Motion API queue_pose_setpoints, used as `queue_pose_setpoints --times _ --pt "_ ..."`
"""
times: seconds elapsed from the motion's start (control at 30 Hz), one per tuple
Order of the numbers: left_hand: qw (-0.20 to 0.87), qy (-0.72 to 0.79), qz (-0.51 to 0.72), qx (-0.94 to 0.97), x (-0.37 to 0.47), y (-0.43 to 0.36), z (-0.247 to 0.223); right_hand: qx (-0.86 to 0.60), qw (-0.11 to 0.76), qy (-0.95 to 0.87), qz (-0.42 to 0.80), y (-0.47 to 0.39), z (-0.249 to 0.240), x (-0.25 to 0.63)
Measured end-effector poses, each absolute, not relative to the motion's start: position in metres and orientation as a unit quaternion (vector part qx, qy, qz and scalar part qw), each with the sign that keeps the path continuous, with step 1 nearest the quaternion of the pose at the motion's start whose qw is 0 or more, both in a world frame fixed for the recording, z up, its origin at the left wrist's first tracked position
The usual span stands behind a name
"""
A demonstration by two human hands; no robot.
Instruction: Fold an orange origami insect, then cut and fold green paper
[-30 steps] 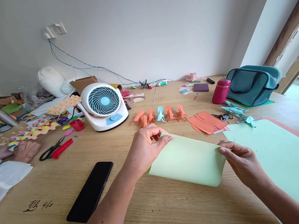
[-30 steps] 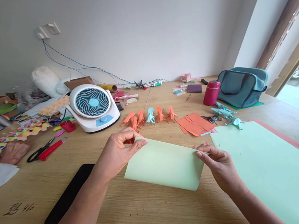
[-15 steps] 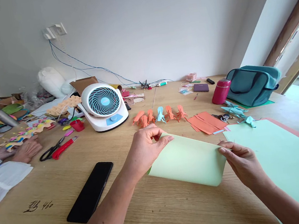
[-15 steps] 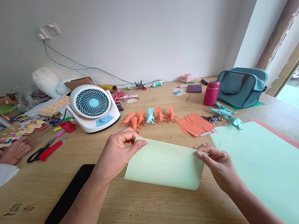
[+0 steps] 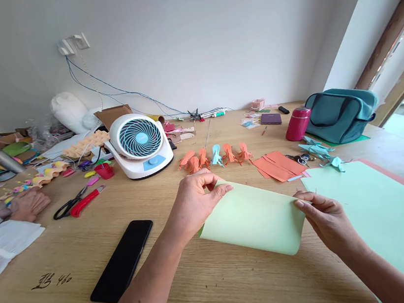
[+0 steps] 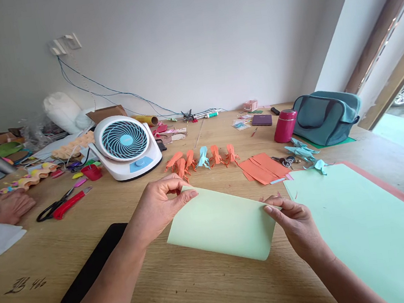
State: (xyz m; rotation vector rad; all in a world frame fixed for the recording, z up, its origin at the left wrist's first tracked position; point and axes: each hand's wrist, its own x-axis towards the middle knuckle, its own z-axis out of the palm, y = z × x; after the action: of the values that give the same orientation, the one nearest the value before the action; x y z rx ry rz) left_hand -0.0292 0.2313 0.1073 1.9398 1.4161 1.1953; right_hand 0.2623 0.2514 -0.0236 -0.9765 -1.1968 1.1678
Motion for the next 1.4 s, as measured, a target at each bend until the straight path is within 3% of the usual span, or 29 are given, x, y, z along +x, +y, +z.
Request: queue_pose_setpoints --times 1.4 --pt "0.227 0.525 0.413 0.709 -0.036 0.235 0.105 -0.392 0.569 -0.523 0.499 0.247 -0.006 0.256"
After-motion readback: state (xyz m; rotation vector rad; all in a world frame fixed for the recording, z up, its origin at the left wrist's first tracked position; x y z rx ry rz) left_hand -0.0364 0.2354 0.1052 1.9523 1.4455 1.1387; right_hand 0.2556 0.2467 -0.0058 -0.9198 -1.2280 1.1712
